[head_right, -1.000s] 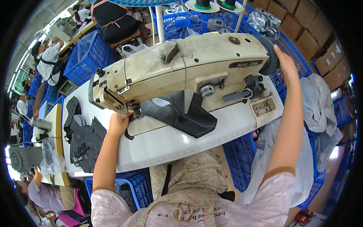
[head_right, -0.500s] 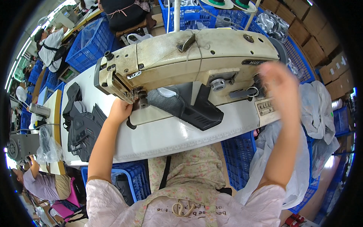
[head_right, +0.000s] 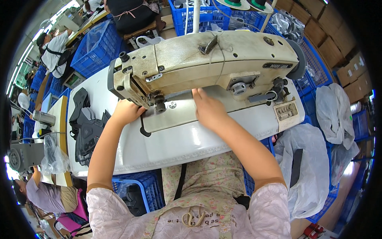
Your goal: Sewing pieces of a shoe upper together using an industrial sewing machine.
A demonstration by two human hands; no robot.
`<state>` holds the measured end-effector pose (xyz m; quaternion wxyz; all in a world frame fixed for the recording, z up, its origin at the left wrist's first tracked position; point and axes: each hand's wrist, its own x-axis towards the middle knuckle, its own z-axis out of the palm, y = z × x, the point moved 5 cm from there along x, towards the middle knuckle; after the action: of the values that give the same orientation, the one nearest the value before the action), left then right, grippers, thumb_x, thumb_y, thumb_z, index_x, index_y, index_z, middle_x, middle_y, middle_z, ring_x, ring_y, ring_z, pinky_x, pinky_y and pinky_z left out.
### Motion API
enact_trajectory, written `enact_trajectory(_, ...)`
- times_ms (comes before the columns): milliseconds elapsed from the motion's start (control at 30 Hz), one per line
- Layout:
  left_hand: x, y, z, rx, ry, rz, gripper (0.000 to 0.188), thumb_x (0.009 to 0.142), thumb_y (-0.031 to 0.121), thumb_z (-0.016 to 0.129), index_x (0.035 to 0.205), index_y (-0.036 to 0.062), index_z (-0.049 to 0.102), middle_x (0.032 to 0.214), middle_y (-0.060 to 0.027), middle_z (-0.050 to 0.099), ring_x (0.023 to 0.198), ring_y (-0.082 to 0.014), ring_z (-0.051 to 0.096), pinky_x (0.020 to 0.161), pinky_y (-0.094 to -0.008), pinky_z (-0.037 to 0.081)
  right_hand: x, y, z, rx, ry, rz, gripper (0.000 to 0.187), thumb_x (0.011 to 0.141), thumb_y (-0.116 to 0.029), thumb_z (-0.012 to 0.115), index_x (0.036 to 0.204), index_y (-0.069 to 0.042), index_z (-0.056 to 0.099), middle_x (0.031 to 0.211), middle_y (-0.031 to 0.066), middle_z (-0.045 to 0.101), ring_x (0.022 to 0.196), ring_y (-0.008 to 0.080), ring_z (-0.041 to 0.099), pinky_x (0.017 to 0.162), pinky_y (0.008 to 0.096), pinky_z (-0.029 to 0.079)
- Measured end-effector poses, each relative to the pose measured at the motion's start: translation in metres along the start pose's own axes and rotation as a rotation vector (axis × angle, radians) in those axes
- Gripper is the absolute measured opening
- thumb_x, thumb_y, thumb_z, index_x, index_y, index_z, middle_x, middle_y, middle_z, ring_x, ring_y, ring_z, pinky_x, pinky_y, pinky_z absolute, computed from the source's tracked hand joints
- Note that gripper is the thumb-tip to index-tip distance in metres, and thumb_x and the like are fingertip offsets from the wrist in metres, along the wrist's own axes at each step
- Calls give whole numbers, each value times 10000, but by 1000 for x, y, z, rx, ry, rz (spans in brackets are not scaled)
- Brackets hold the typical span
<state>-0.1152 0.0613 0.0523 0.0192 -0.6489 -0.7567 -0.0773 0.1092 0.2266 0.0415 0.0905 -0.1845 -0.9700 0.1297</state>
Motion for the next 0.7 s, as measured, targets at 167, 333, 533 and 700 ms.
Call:
enact_trajectory(167, 3, 6, 6, -66, 121, 20, 115, 803, 159, 672, 848, 63, 717, 854, -136, 669, 889, -327, 628, 820, -415, 508, 15, 9, -9, 47, 18, -37, 416, 866, -36, 514, 1281, 1, 527, 1183, 197, 642, 923, 328, 666, 765, 435, 533)
enact_trajectory(333, -6, -25, 37, 103, 124, -53, 68, 690, 98, 648, 666, 60, 700, 974, -137, 685, 1051, -292, 624, 647, -383, 561, -14, -9, -35, 979, -362, 335, 334, 852, -27, 488, 1172, -30, 586, 971, 119, 703, 751, 158, 639, 606, 274, 485)
enact_trajectory(533, -10, -33, 39, 439, 131, -254, 376, 803, 142, 593, 1132, -36, 632, 1221, -223, 647, 1117, -309, 641, 776, -422, 580, -36, 57, -18, 1295, -140, 555, 274, 899, -60, 521, 1152, -30, 623, 948, 113, 721, 689, 118, 636, 520, 192, 420)
enact_trajectory(700, -17, -36, 42, 402, 222, -445, 373, 849, 136, 544, 1177, -28, 609, 1269, -199, 618, 1212, -296, 586, 882, -439, 547, -34, 71, 6, 1389, -65, 712, 302, 939, -88, 558, 1219, 15, 601, 1066, 144, 707, 663, 114, 617, 514, 194, 415)
